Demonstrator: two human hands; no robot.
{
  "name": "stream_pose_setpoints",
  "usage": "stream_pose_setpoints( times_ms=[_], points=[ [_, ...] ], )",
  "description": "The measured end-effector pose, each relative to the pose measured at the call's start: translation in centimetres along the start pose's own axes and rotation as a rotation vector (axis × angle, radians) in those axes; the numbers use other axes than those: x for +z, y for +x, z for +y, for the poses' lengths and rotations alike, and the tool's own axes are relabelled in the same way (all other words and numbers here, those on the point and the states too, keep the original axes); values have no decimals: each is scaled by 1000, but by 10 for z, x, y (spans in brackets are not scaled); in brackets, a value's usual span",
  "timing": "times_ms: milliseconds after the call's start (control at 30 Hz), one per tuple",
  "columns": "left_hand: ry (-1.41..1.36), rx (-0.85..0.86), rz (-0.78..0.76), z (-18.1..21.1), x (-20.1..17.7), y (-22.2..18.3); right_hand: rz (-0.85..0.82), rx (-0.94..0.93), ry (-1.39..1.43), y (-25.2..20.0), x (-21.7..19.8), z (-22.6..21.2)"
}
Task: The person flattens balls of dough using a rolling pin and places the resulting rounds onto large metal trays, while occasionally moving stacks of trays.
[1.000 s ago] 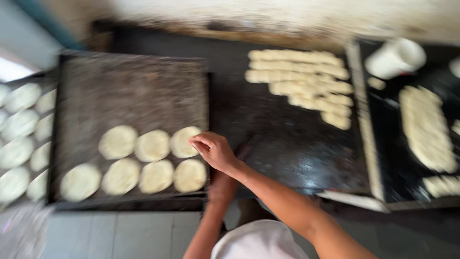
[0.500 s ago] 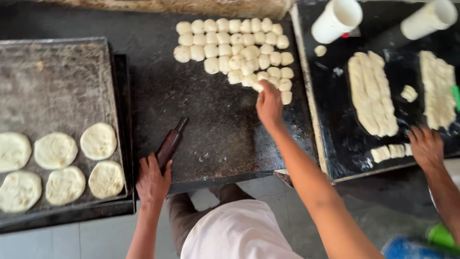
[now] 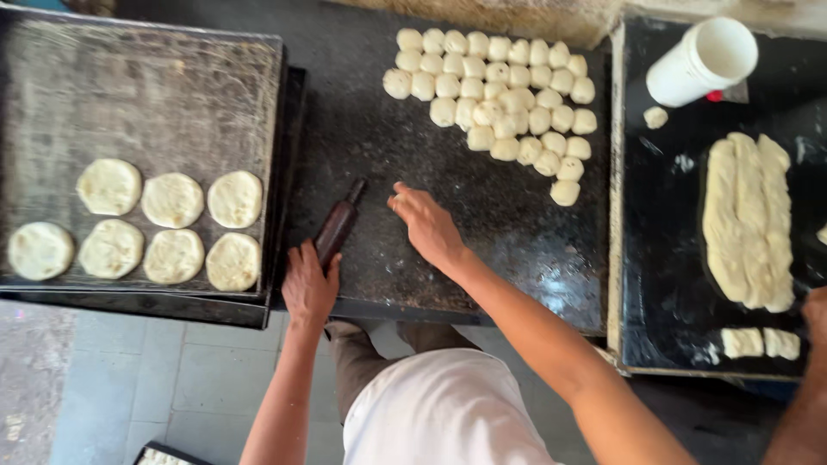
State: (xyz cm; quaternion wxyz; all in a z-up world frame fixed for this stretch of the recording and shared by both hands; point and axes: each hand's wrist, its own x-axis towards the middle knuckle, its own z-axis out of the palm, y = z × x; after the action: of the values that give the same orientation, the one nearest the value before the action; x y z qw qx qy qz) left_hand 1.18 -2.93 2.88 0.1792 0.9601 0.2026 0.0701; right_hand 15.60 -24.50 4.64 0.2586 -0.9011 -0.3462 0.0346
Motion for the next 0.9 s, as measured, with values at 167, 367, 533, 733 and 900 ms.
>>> stream_pose_setpoints(
  times_ms=[167,367,533,733,900],
  points=[
    [7,8,-6,3,4,-1,83,-206,-175,-46,-8,-32],
    [44,-2,-17,2,5,-7,-304,109,-118,-6,15,-19],
    [52,-7,-12,1,7,2,-109,-409,-288,-14,45,26],
    [68,24,19,7,3,-13,-191,-256,184,-64,9,-34],
    [57,83,48,13,-7,22,-131,-215,-123,-46,-28,-79]
  ],
)
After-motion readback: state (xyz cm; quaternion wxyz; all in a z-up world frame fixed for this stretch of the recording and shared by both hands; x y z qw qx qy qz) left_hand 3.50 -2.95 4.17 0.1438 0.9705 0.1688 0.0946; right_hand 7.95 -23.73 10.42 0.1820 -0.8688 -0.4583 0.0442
